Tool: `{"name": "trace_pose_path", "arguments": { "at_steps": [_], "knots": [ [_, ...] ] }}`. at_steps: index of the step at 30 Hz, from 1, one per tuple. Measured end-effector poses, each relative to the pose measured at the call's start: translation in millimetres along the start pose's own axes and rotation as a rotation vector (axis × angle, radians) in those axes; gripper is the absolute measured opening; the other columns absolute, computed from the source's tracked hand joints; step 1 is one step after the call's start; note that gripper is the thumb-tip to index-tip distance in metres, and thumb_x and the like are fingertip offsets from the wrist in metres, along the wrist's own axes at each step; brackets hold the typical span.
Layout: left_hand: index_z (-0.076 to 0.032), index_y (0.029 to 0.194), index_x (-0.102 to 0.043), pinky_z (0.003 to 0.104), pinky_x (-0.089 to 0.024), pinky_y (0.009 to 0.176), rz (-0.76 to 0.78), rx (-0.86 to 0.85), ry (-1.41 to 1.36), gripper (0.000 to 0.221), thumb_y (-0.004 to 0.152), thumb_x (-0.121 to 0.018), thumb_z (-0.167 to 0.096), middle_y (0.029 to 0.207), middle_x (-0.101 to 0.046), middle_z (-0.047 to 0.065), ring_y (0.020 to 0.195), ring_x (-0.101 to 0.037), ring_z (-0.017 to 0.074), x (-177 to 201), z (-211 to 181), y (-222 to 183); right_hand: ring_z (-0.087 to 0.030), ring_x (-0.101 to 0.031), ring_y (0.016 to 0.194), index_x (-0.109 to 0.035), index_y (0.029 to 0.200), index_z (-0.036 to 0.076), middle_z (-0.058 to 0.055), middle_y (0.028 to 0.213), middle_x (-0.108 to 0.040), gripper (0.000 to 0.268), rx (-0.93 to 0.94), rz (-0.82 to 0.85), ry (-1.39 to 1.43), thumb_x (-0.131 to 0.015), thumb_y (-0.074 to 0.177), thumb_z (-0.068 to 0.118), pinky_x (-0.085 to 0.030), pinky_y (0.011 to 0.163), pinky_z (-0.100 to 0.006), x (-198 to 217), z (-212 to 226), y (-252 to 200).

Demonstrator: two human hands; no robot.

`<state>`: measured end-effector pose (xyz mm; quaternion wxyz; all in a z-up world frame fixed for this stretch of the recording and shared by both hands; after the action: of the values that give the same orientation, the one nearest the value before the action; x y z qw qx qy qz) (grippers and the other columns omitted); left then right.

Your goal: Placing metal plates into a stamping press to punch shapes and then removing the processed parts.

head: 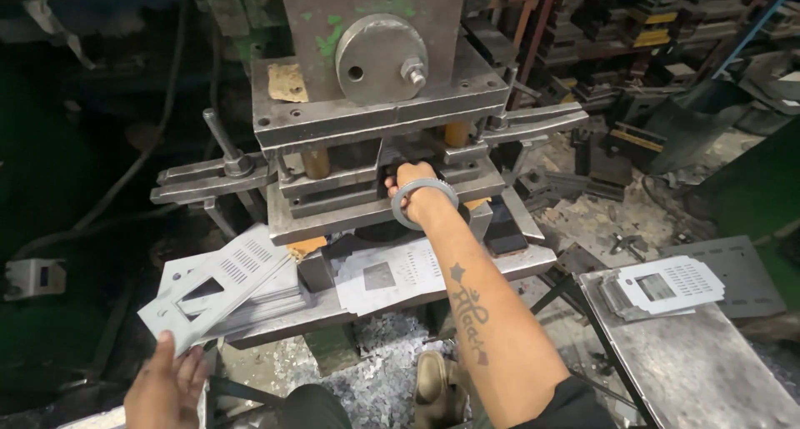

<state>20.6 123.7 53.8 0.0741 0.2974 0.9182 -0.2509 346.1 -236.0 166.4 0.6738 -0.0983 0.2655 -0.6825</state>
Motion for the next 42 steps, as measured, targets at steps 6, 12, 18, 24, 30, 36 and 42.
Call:
{"name": "trace_pose_path", "arguments": {
  "at_steps": [6,12,18,24,30,36,42],
  "knots": [
    [0.011,0.124,-0.057,0.037,-0.062,0.085,-0.235,-0.035,0.071,0.034,0.107,-0.061,-0.017,0.112,-0.068,0.019,0.098,-0.071,0.0256,-0.4,-6.4,11.1,-0.017,-0.051,0.044,-0.057,0.083,-0.003,-0.013,0.067,-0.060,0.021,0.023,-0.029,0.009,-0.045,0.097,0.008,-0.028,0.032,-0.029,1.4,-1.1,5.3],
    [0.008,0.130,-0.055,0.040,-0.058,0.092,-0.195,0.029,0.229,0.040,0.110,-0.055,-0.026,0.113,-0.069,0.020,0.100,-0.071,0.0254,2.5,-22.4,-4.4,-0.016,-0.050,0.045,-0.052,0.096,-0.003,-0.013,0.070,-0.064,0.013,0.037,-0.032,0.000,-0.044,0.097,0.008,-0.027,0.034,-0.030,-0.8,-5.2,11.3],
    [0.006,0.134,-0.055,0.042,-0.056,0.092,-0.086,-0.015,0.219,0.038,0.107,-0.057,-0.021,0.117,-0.069,0.017,0.102,-0.071,0.0268,10.9,-18.3,3.0,-0.022,-0.060,0.051,-0.058,0.098,-0.006,-0.017,0.074,-0.066,0.022,0.140,-0.020,0.138,-0.039,0.096,0.004,-0.047,0.044,-0.033,-3.8,9.2,-17.9],
    [0.003,0.135,-0.056,0.042,-0.056,0.093,-0.102,0.021,0.296,0.037,0.106,-0.058,-0.019,0.120,-0.068,0.021,0.106,-0.070,0.0296,45.6,-3.7,45.1,-0.013,-0.055,0.054,-0.060,0.086,0.003,-0.007,0.073,-0.061,0.019,0.068,0.163,0.251,-0.058,0.100,0.016,-0.038,0.044,-0.028,19.0,-26.7,-35.9],
    [-0.007,0.155,-0.048,0.033,-0.058,0.100,-0.096,-0.019,-0.033,0.045,0.111,-0.042,-0.019,0.126,-0.061,0.014,0.112,-0.065,0.0218,174.6,29.8,139.1,-0.014,-0.057,0.057,-0.061,0.091,0.002,-0.008,0.075,-0.066,0.016,0.376,0.171,0.328,-0.062,0.098,0.017,-0.045,0.049,-0.028,66.7,-112.2,-140.3],
    [0.005,0.145,-0.040,0.036,-0.055,0.104,-0.070,-0.093,0.070,0.045,0.110,-0.045,-0.024,0.125,-0.057,0.019,0.119,-0.063,0.0247,19.4,-44.5,-49.6,-0.012,-0.059,0.059,-0.064,0.095,0.006,-0.007,0.077,-0.068,0.017,0.226,0.049,0.328,-0.065,0.095,0.023,-0.045,0.049,-0.028,107.4,-196.6,-102.6],
    [0.013,0.127,-0.054,0.039,-0.056,0.102,0.403,-0.052,0.065,0.043,0.104,-0.050,-0.023,0.121,-0.065,0.024,0.111,-0.068,0.0278,-133.0,-27.3,-118.6,-0.012,-0.050,0.054,-0.067,0.092,0.003,-0.006,0.073,-0.059,0.035,0.042,-0.020,0.045,-0.064,0.102,0.036,-0.034,0.043,-0.027,95.6,-192.8,-109.9]
  ]
}}
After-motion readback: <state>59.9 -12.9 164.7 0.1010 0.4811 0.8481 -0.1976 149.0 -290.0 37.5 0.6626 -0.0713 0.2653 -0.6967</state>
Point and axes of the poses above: each hand's wrist, its own y-axis towards the middle knuckle, its own x-axis out of the back of the hand, z = x × y, the point moved 4 cm from there along y, towards the middle knuckle
